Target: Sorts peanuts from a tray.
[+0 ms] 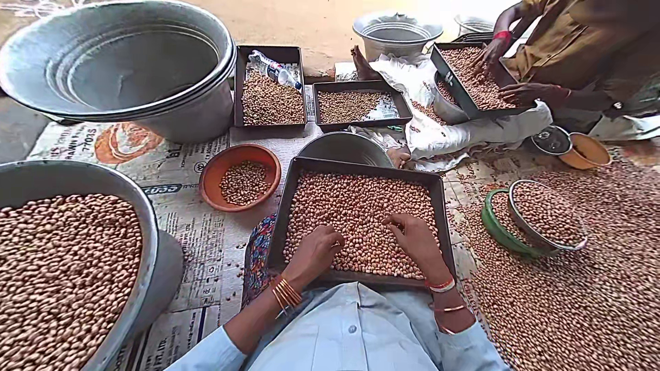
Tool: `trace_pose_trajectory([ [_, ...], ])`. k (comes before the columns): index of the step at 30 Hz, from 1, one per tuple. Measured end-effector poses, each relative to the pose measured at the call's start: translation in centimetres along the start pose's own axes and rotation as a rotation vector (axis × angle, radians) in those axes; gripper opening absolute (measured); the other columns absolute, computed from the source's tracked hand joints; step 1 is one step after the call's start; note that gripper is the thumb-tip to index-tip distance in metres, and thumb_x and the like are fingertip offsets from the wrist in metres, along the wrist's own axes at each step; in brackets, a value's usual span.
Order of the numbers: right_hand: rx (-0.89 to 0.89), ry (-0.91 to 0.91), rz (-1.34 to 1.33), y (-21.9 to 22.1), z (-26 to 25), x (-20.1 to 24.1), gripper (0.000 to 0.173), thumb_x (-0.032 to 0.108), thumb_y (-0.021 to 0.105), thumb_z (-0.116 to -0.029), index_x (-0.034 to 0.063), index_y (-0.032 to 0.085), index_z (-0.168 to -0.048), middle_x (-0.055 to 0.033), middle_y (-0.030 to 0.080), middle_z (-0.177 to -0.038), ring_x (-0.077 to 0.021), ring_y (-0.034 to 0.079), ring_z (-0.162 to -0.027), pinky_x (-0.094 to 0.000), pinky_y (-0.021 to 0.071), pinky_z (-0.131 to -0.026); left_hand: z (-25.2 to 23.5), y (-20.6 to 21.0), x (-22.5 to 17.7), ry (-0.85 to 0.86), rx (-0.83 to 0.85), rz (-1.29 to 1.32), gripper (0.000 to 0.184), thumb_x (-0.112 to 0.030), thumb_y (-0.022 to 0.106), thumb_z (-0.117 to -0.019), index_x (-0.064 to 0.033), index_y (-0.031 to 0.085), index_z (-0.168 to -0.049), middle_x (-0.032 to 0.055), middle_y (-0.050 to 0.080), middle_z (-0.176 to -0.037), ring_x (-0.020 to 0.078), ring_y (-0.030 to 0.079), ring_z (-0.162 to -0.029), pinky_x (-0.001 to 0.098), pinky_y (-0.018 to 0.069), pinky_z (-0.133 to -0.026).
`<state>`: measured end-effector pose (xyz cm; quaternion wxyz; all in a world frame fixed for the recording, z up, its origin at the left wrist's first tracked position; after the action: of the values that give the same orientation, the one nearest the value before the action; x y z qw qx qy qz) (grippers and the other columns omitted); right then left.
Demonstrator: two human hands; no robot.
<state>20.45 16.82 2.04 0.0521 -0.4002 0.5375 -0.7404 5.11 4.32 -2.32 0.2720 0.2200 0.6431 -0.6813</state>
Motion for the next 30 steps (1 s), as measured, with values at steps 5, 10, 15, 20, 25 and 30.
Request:
trace_pose_trajectory([
  [5,0.013,-0.015,0.045,2.6,3.7,-0.9,0.017,0.017,0.067,-0.0950,0.0094,0.079,-0.103,-0.0115,0.075,-0.093,-0.0285,0.071,-0.079,-0.0504,0.0564,-0.073,-2.0,4.3,-2.5,0.038,0.205,-0.162,0.024,-0.014,0.055,-0.1036,-0.0051,0.075,-0.114,0.0216,0.068,-0.117,0.0405,0.064,-0.115,0.0527,0.0535,-0.092],
  [10,0.056,-0.110,0.165,7.3,3.4,1.8,0.019,0.014,0.065,-0.0957,0.0072,0.079,-0.106,-0.0158,0.073,-0.098,-0.0333,0.073,-0.086,-0.0503,0.0584,-0.073,-2.3,5.5,-2.1,-0.010,0.286,-0.266,0.026,-0.015,0.053,-0.1044,-0.0056,0.072,-0.118,0.0216,0.065,-0.123,0.0408,0.060,-0.119,0.0520,0.0523,-0.094],
  [15,0.227,-0.068,0.278,9.5,2.8,2.1,0.023,0.014,0.060,-0.0997,0.0081,0.073,-0.118,-0.0183,0.072,-0.108,-0.0380,0.071,-0.097,-0.0532,0.0561,-0.078,-1.6,5.0,-0.7,-0.098,0.270,-0.210,0.030,-0.023,0.056,-0.1045,-0.0016,0.070,-0.120,0.0215,0.065,-0.124,0.0386,0.061,-0.122,0.0512,0.0527,-0.096],
  [20,0.217,-0.029,0.282,9.5,2.8,1.6,0.021,0.014,0.059,-0.1002,0.0039,0.072,-0.114,-0.0198,0.071,-0.107,-0.0383,0.071,-0.096,-0.0531,0.0566,-0.078,-1.1,5.4,0.0,-0.159,0.376,-0.156,0.031,-0.025,0.055,-0.1042,-0.0024,0.070,-0.120,0.0197,0.066,-0.125,0.0367,0.062,-0.123,0.0539,0.0495,-0.101],
  [25,0.210,-0.065,0.033,7.7,3.2,3.7,0.023,0.018,0.062,-0.0989,0.0044,0.072,-0.115,-0.0166,0.072,-0.103,-0.0327,0.071,-0.091,-0.0494,0.0561,-0.079,-1.0,5.1,0.8,-0.168,0.337,0.210,0.037,-0.020,0.064,-0.0984,-0.0019,0.061,-0.130,0.0162,0.071,-0.103,0.0293,0.069,-0.093,0.0499,0.0537,-0.089],
  [30,0.285,0.156,0.023,2.6,3.4,2.0,0.038,0.021,0.049,-0.1082,0.0097,0.053,-0.145,-0.0182,0.072,-0.100,-0.0367,0.071,-0.092,-0.0534,0.0542,-0.085,-0.5,4.7,0.5,-0.201,0.332,0.861,0.010,-0.001,0.066,-0.0915,-0.0069,0.066,-0.099,-0.0092,0.064,-0.077,-0.0013,0.059,-0.065,0.0180,0.0506,-0.062],
])
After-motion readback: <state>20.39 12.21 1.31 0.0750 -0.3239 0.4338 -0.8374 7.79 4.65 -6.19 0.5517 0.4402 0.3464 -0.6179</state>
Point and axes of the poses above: each hand's wrist, its own z-axis away from the middle knuckle, its own y-axis out of the palm, x = y × z, the point moved 10 cm from there along -z, towards the middle knuckle
